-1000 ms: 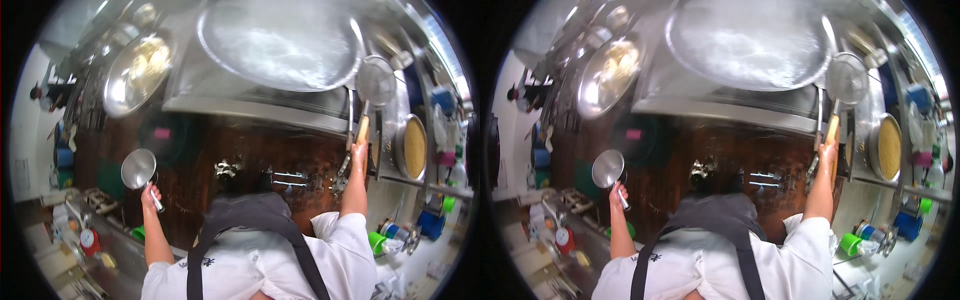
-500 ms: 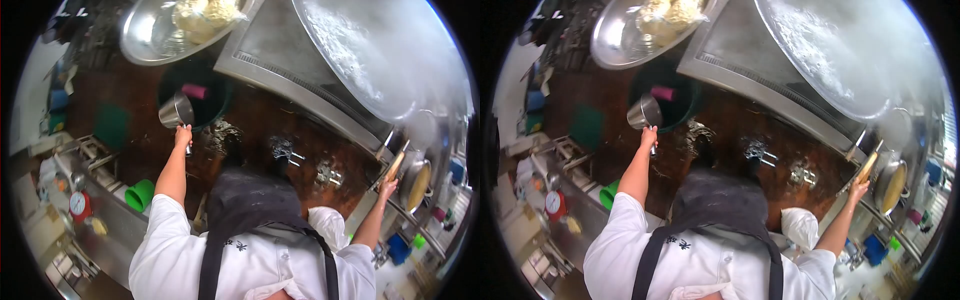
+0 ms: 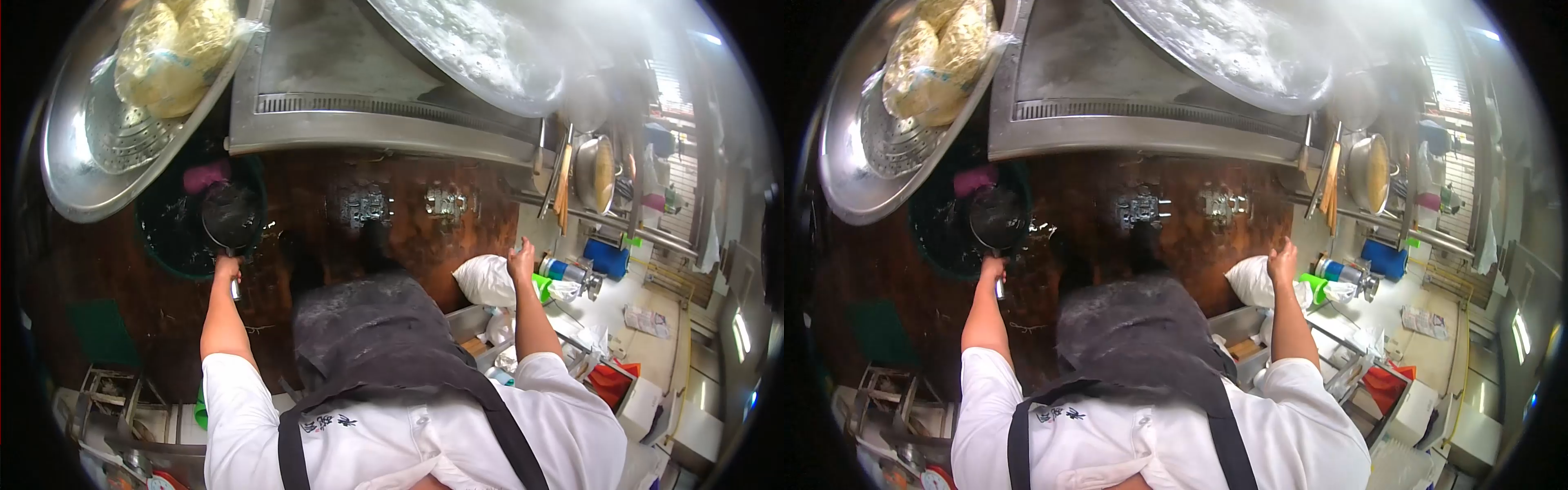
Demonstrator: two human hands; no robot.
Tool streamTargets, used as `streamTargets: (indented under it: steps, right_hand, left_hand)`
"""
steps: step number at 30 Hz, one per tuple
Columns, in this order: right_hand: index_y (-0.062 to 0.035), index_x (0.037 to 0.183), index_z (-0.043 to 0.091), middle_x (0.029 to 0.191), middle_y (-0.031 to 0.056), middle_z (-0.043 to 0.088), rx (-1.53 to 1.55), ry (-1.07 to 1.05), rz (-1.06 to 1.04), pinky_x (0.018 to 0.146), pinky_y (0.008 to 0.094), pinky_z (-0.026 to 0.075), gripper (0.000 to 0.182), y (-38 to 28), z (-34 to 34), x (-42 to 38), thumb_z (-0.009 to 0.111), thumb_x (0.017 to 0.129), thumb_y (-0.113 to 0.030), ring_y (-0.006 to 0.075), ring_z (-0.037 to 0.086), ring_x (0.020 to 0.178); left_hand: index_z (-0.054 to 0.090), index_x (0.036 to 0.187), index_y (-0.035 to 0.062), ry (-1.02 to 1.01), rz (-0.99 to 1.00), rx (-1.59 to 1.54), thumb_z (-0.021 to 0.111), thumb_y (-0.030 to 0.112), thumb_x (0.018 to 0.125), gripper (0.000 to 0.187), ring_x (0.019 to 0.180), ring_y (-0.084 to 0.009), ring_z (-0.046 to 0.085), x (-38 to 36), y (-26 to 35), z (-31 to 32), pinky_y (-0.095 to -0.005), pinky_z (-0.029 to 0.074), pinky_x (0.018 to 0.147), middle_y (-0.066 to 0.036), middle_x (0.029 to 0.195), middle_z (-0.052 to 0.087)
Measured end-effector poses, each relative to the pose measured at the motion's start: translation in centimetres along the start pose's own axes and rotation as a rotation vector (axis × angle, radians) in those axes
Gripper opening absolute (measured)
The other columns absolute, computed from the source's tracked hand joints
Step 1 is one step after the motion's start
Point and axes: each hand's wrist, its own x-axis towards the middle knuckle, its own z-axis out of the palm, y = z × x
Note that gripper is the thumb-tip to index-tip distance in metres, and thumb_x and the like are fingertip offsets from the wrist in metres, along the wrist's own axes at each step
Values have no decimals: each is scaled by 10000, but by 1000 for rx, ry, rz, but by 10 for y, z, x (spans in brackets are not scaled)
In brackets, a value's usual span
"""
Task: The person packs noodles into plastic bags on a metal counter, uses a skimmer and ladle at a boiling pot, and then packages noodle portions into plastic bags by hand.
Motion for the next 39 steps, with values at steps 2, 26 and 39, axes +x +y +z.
streamTargets:
  steps: [2, 26, 39]
  right_hand:
    - [-10, 1308, 507, 1215, 243, 560, 53, -16, -70, 994, 435, 450, 511, -7, 14, 0, 660, 830, -108, 405, 548, 1144]
    - [-63, 1054, 679, 1040, 201, 666, 1401, -889, -661, 903, 449, 480, 250, -581, 5, 139, 577, 842, -148, 366, 624, 1012]
    - [-27, 968, 683, 1068, 196, 677, 665, -162, -1128, 987, 457, 444, 274, -527, 5, 103, 544, 860, -236, 352, 609, 1085]
  left_hand:
    - [416, 1145, 10, -123, 36, -312, 679, 46, 789, 444, 358, -172, 458, 3, -18, -12, -343, 409, 313, -81, 592, 499]
    - [468, 1118, -27, 100, 438, -507, 667, 95, 828, 373, 437, -104, 472, -383, 276, 18, -274, 417, 371, -30, 682, 492]
    - [451, 990, -72, 351, 438, -41, 694, 140, 813, 367, 445, -133, 550, -348, 329, 58, -308, 464, 402, -110, 704, 565]
